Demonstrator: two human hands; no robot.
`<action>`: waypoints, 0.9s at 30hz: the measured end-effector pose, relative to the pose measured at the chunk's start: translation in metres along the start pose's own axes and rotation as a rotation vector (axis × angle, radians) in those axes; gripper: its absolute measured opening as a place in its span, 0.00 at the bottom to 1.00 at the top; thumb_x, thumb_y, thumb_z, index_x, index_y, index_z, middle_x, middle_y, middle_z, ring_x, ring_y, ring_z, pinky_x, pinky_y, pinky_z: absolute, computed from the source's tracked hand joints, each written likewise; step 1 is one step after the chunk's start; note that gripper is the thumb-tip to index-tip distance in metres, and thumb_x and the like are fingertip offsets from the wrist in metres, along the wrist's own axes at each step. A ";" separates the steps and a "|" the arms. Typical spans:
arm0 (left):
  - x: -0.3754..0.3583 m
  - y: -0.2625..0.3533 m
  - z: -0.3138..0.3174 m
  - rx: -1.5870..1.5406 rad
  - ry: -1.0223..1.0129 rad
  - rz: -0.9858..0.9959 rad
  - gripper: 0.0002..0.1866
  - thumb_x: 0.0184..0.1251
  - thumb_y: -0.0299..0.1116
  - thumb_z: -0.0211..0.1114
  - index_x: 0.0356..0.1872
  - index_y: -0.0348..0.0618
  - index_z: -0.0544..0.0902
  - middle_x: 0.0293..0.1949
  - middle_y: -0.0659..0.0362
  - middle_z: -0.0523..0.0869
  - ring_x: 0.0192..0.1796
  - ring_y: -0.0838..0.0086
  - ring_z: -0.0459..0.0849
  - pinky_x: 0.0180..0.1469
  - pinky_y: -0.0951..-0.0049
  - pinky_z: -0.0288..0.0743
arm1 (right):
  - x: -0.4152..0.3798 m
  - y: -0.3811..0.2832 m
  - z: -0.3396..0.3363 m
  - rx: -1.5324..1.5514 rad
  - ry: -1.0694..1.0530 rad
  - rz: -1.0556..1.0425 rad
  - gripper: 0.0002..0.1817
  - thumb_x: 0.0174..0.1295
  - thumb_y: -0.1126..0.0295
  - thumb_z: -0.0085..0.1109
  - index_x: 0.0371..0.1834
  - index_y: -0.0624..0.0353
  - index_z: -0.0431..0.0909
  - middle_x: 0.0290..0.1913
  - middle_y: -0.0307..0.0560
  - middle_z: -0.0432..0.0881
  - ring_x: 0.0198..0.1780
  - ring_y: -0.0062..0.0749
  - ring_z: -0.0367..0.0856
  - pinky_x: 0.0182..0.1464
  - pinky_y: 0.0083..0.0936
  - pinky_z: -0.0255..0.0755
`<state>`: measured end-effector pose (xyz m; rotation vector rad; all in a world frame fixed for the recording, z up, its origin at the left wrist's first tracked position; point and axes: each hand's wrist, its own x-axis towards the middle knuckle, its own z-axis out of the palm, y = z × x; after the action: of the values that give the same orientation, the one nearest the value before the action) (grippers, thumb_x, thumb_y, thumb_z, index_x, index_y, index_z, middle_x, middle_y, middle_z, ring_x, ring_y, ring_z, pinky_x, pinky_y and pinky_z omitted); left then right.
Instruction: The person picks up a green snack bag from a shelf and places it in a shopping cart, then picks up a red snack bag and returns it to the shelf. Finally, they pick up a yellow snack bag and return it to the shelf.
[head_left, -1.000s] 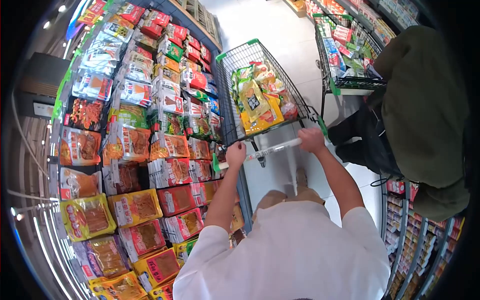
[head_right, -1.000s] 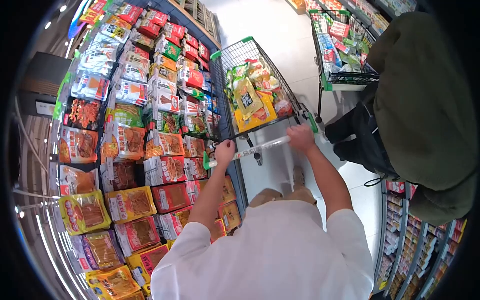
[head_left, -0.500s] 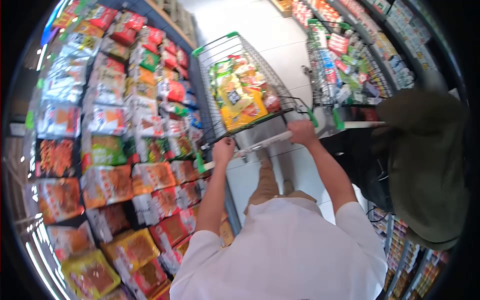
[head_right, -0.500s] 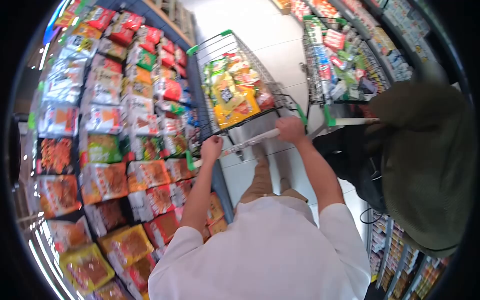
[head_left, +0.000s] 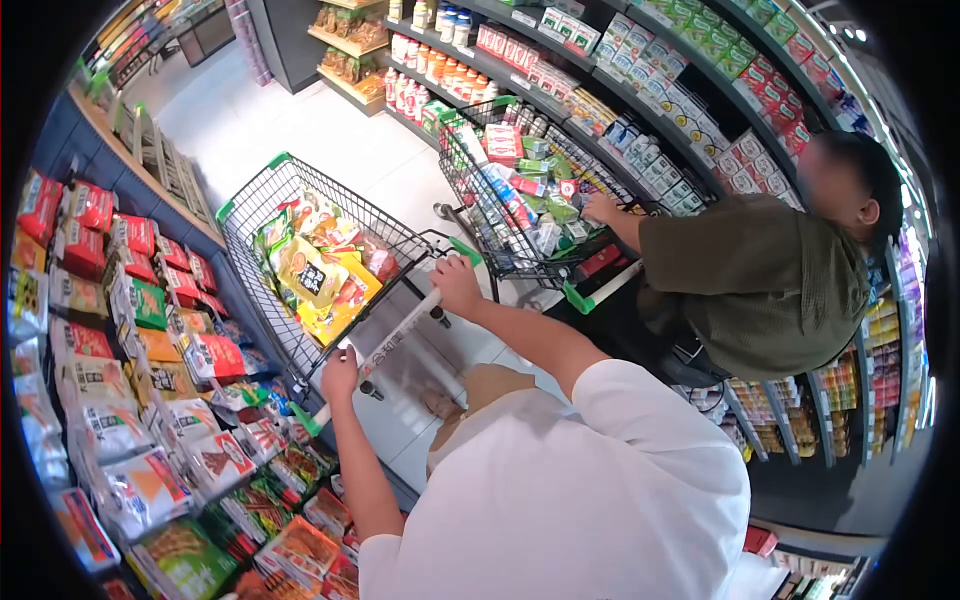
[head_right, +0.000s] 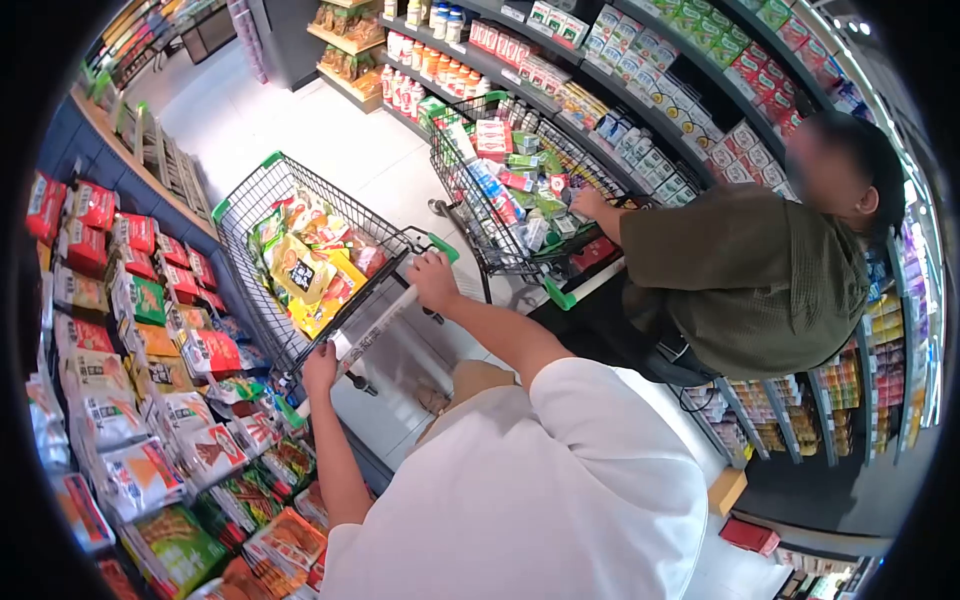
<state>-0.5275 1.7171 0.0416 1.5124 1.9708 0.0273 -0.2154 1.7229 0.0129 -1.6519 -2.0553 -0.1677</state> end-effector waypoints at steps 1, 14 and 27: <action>0.012 0.000 -0.005 -0.002 0.014 0.056 0.25 0.63 0.56 0.52 0.50 0.50 0.82 0.46 0.48 0.84 0.52 0.53 0.81 0.53 0.57 0.73 | 0.006 0.003 0.007 -0.043 -0.014 0.036 0.10 0.35 0.66 0.63 0.24 0.49 0.75 0.33 0.43 0.75 0.43 0.41 0.72 0.44 0.40 0.60; 0.142 -0.004 -0.077 -0.050 0.227 0.012 0.19 0.61 0.53 0.55 0.41 0.51 0.83 0.36 0.52 0.87 0.43 0.56 0.84 0.45 0.56 0.76 | 0.142 -0.019 0.073 0.059 0.024 -0.034 0.08 0.37 0.72 0.60 0.22 0.46 0.74 0.30 0.35 0.72 0.37 0.34 0.72 0.42 0.35 0.59; 0.246 0.047 -0.118 0.063 -0.018 -0.066 0.23 0.60 0.56 0.53 0.43 0.51 0.84 0.43 0.51 0.86 0.48 0.56 0.83 0.51 0.57 0.75 | 0.241 0.023 0.128 0.153 0.119 -0.013 0.06 0.39 0.71 0.58 0.23 0.47 0.74 0.28 0.34 0.72 0.36 0.33 0.72 0.41 0.33 0.59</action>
<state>-0.5774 1.9891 0.0366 1.4811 2.0234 -0.0770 -0.2668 1.9917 0.0041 -1.5004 -1.9401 -0.1074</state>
